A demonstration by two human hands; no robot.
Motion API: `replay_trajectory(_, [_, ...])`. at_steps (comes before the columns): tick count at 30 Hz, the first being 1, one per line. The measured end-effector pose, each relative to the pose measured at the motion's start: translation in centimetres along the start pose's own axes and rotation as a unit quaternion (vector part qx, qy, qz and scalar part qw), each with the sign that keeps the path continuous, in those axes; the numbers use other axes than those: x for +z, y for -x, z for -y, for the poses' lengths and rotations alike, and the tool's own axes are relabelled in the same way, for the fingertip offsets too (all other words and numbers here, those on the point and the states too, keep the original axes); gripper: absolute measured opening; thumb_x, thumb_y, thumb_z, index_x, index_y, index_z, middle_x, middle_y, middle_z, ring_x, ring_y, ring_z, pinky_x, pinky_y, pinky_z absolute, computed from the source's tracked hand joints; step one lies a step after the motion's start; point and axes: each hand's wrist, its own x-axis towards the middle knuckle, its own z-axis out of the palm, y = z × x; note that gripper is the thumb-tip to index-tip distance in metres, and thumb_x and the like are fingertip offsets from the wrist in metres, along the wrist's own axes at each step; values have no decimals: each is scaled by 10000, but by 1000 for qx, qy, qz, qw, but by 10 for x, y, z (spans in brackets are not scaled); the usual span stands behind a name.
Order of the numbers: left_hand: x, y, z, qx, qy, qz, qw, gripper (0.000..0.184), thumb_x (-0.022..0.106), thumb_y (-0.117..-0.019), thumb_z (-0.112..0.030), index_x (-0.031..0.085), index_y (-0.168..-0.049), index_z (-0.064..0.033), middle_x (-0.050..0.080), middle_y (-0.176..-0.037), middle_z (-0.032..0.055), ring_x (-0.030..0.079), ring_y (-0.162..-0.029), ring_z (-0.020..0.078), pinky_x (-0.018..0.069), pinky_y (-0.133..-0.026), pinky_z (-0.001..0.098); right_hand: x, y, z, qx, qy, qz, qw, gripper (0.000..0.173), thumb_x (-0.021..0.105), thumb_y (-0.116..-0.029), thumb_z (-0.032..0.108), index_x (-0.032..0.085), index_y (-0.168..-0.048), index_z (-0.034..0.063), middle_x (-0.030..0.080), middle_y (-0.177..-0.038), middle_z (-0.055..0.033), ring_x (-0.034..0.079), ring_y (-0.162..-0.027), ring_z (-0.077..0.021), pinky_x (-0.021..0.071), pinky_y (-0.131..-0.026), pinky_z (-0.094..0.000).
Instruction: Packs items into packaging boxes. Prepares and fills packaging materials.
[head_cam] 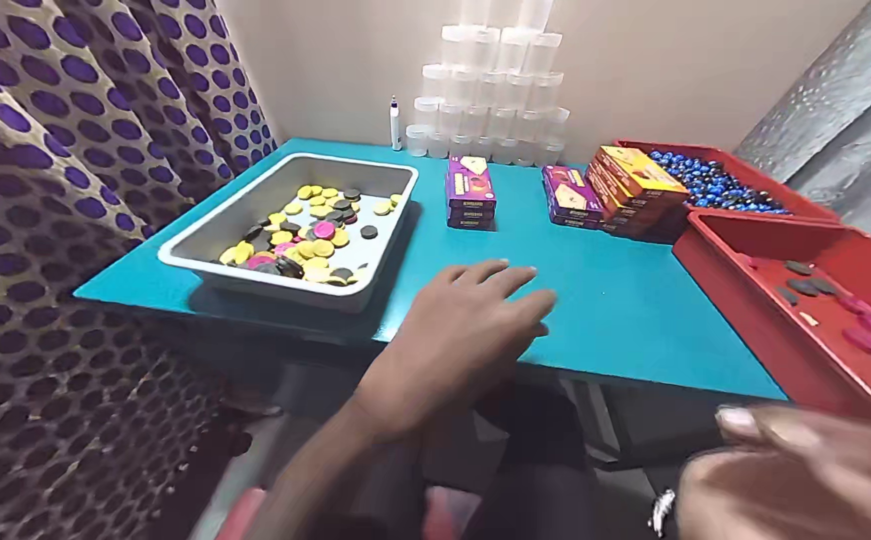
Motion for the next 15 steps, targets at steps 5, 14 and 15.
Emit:
replay_trajectory(5, [-5,106,34,-192,37,-161,967,317,523,-1048,-310,782,-1063,-130,769,-1065,26,722,-1039,170,592,-875,358,83,-80,-79,55,158,141,976,507,398,-1092,430,611,-1300,19,667,-1185,-130,684,-948,-183,588,-755,-364])
replay_trajectory(14, [21,129,84,-283,29,-205,936,310,558,-1016,-290,769,-962,-70,743,-806,80,729,-750,251,590,-687,425,246,-98,-190,323,423,385,753,934,583,-864,739,566,-1392,-31,603,-1277,-365,529,-1260,-563,405,-947,-749])
replay_trajectory(15, [23,127,89,-286,39,-200,936,299,557,-1018,-276,771,-983,-70,751,-831,84,735,-775,259,594,-708,435,249,-97,-189,323,437,387,745,938,568,-866,750,566,-1390,-28,607,-1275,-357,532,-1264,-551,411,-950,-737])
